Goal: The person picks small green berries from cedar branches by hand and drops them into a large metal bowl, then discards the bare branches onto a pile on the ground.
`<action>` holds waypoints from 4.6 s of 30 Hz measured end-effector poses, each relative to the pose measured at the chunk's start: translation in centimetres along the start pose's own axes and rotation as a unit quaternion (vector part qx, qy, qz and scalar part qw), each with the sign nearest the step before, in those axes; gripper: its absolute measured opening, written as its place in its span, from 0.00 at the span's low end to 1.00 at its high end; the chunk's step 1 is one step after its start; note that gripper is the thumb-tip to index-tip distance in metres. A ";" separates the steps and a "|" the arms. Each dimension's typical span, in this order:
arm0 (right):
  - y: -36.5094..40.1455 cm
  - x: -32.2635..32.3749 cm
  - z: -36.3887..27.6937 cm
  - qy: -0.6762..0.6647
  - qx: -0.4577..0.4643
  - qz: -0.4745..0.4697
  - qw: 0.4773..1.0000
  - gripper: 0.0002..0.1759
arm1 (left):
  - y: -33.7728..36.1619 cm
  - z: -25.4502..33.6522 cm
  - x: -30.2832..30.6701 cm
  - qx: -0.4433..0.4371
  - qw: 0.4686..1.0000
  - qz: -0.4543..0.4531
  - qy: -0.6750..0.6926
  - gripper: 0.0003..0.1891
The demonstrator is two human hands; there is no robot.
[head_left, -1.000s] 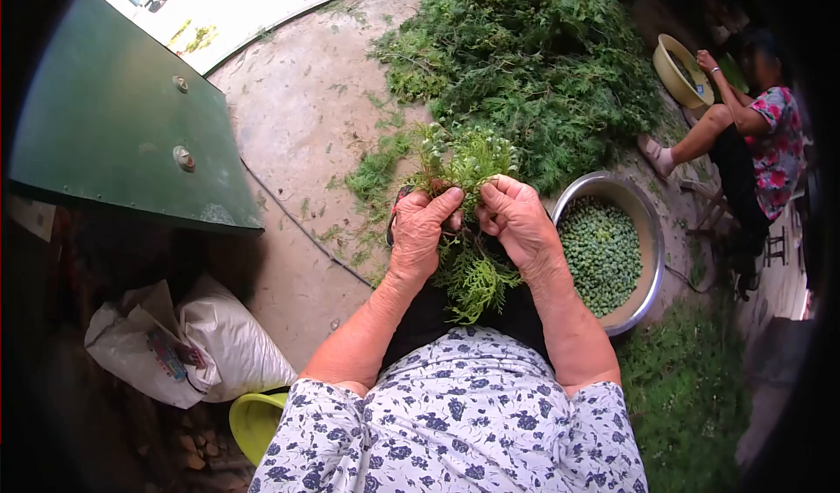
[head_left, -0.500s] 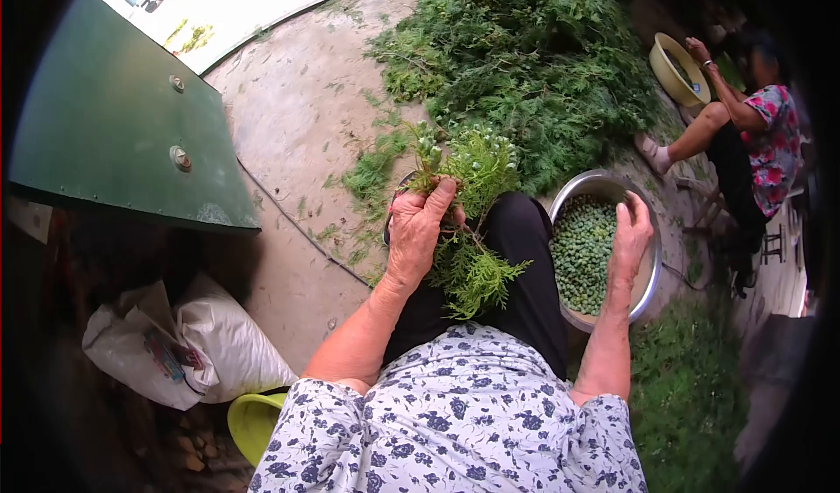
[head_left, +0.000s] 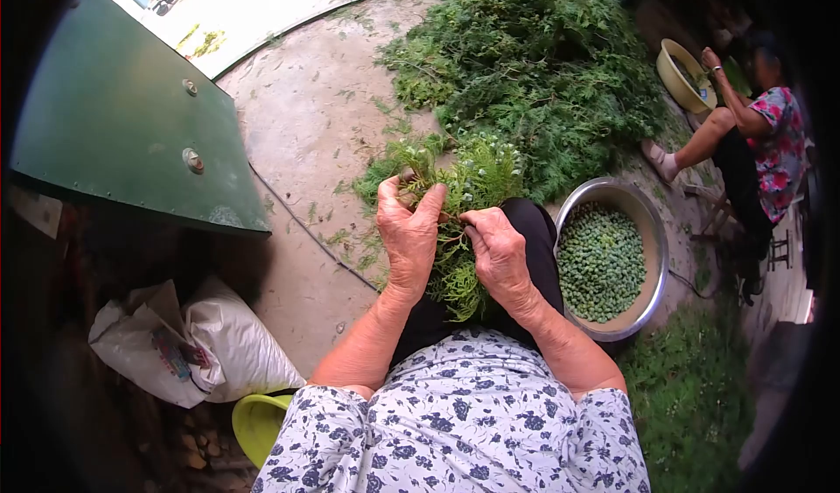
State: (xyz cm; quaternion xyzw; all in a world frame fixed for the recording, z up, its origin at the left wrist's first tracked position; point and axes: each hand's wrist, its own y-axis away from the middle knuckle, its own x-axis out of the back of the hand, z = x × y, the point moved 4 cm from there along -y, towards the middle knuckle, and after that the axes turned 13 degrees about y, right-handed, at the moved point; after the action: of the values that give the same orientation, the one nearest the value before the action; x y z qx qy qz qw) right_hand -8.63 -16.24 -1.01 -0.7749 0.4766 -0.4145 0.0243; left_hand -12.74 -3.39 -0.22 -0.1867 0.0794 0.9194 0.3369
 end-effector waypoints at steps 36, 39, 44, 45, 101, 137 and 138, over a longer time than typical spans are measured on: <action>-5.4 2.3 -1.3 -0.255 -0.238 -0.054 0.936 0.08 | 0.5 1.5 -1.1 0.077 0.987 -0.130 0.051 0.04; -4.9 1.8 0.0 -0.542 -0.297 -0.046 0.785 0.07 | 0.3 0.6 -1.1 0.105 0.981 -0.157 0.036 0.05; -5.0 3.6 -0.2 -0.546 -0.271 -0.005 0.793 0.07 | 0.4 -0.4 -1.3 0.157 0.963 -0.131 0.173 0.08; -4.7 3.7 -0.2 -0.546 -0.271 -0.006 0.793 0.07 | 0.4 -0.3 -1.4 0.158 0.963 -0.131 0.173 0.08; -4.7 4.4 -1.9 -0.163 -0.126 0.051 0.977 0.16 | 1.4 2.0 -3.3 -0.125 0.957 -0.205 -0.160 0.07; -3.0 3.7 0.9 -0.719 -0.255 -0.035 0.645 0.13 | 1.1 1.9 -3.8 -0.051 0.972 -0.203 -0.104 0.06; -3.1 4.2 0.6 -0.719 -0.255 -0.035 0.645 0.13 | 1.1 1.8 -3.8 -0.046 0.973 -0.204 -0.100 0.05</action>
State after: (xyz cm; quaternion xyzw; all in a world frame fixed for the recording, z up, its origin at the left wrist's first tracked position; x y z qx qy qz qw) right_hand -5.14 -17.94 2.48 -0.8208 0.3689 0.4107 0.1465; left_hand -11.35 -5.99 2.97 -0.1215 -0.0367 0.8482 0.5143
